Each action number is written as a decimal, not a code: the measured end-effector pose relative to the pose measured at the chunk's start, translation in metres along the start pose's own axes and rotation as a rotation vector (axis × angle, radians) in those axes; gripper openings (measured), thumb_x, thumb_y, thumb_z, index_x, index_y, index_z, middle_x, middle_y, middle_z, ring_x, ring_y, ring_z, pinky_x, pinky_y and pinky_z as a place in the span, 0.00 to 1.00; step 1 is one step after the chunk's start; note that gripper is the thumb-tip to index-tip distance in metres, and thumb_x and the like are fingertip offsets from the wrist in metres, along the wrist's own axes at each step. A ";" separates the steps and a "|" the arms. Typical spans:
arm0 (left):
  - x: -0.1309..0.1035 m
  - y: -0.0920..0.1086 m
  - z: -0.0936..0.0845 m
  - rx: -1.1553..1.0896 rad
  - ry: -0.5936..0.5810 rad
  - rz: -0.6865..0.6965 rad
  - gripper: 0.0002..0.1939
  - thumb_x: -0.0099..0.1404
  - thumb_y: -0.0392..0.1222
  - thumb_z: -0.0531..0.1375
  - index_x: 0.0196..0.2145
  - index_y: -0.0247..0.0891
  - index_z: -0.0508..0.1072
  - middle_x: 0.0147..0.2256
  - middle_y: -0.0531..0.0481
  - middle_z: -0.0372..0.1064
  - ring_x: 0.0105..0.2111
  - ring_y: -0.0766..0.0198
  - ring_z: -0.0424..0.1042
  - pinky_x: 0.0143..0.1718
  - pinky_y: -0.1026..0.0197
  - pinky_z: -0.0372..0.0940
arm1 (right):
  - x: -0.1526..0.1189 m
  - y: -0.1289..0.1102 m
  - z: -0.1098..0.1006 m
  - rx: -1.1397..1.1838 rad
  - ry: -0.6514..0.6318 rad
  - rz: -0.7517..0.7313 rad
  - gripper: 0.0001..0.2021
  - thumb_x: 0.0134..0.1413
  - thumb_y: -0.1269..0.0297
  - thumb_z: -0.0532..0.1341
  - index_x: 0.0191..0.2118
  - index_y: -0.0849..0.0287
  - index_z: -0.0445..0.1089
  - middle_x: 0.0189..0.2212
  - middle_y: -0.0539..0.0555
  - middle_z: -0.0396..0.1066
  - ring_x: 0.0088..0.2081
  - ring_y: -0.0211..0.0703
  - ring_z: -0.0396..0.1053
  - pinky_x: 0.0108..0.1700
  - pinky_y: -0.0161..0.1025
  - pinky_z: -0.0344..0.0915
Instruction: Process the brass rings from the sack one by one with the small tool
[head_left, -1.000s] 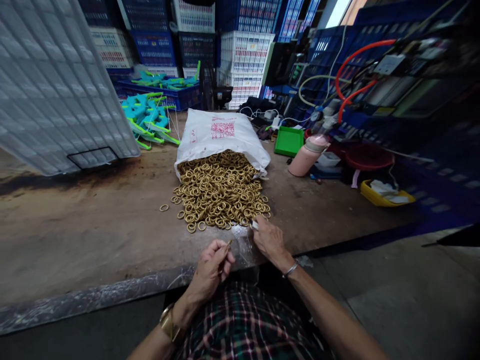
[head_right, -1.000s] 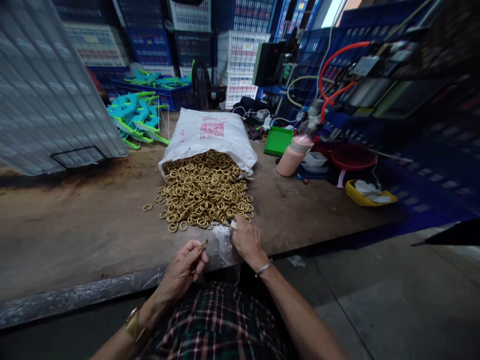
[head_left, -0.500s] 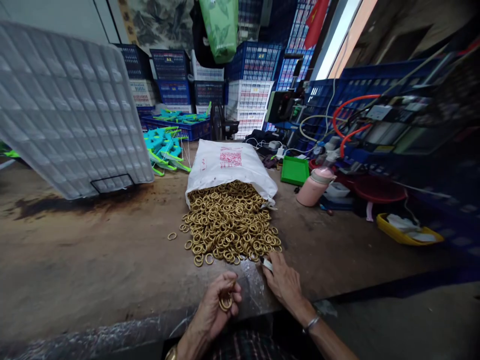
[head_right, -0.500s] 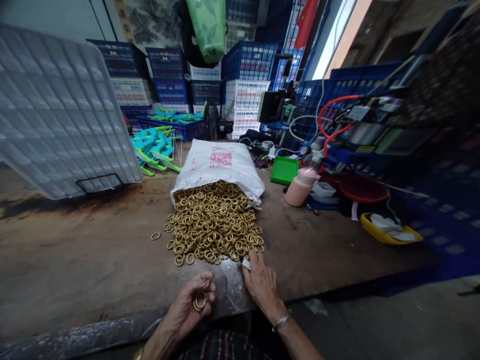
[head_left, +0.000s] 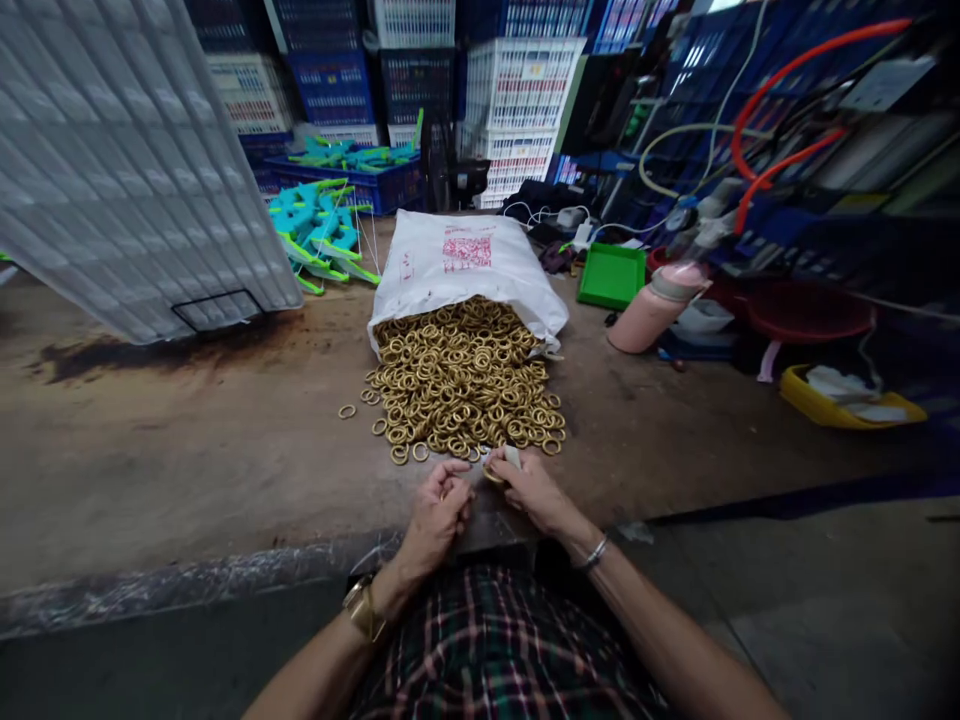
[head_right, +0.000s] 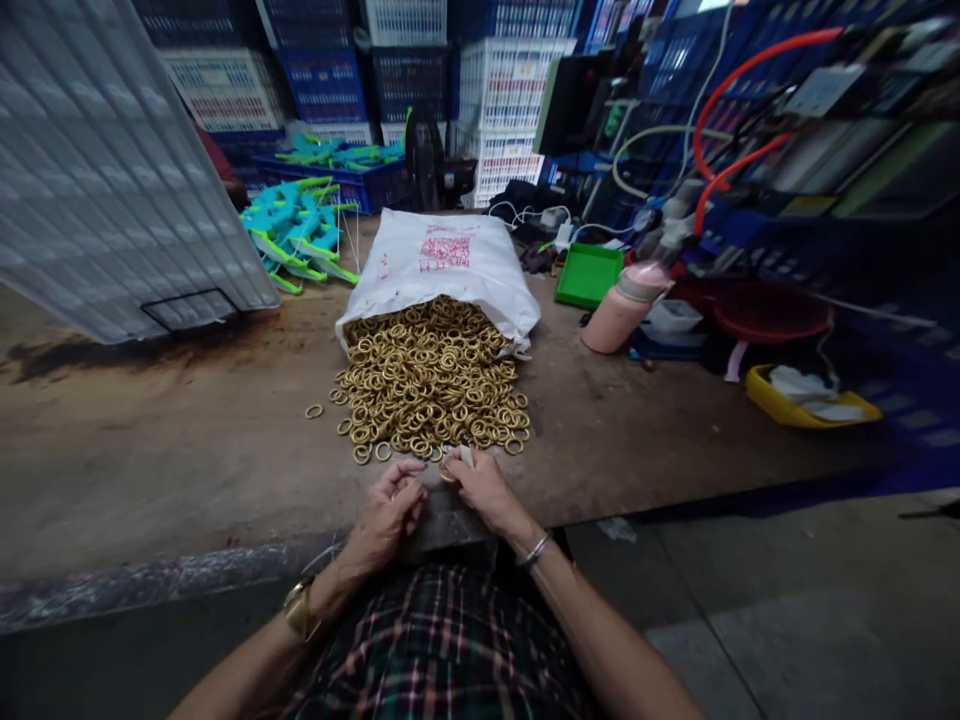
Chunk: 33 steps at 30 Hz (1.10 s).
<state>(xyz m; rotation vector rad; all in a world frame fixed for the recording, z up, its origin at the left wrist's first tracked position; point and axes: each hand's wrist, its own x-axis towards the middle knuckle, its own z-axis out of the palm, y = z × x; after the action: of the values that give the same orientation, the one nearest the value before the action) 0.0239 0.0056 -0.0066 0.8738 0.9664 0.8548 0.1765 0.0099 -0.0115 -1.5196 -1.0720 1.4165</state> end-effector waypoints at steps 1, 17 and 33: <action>-0.001 0.001 0.001 0.103 0.015 0.050 0.16 0.55 0.45 0.60 0.40 0.37 0.66 0.19 0.60 0.59 0.15 0.75 0.55 0.16 0.70 0.51 | -0.001 -0.002 0.005 0.101 -0.047 0.063 0.08 0.45 0.59 0.55 0.27 0.58 0.59 0.16 0.40 0.50 0.15 0.27 0.43 0.17 0.28 0.42; -0.011 -0.006 0.008 0.610 0.101 0.525 0.05 0.59 0.38 0.55 0.31 0.36 0.70 0.26 0.51 0.71 0.26 0.66 0.69 0.31 0.64 0.63 | -0.015 -0.002 0.016 0.347 -0.167 0.213 0.12 0.43 0.56 0.57 0.30 0.57 0.57 0.14 0.39 0.54 0.12 0.25 0.42 0.14 0.27 0.40; -0.024 0.004 0.006 0.280 0.016 0.014 0.13 0.58 0.51 0.56 0.27 0.36 0.66 0.16 0.57 0.58 0.15 0.73 0.52 0.19 0.68 0.48 | -0.013 0.006 0.021 -0.220 -0.041 -0.255 0.10 0.47 0.61 0.53 0.20 0.58 0.56 0.17 0.44 0.53 0.22 0.32 0.50 0.24 0.30 0.49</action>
<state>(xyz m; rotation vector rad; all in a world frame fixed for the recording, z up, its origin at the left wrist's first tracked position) 0.0211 -0.0157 0.0071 1.1148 1.1121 0.7487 0.1560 -0.0044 -0.0142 -1.4482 -1.4306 1.1887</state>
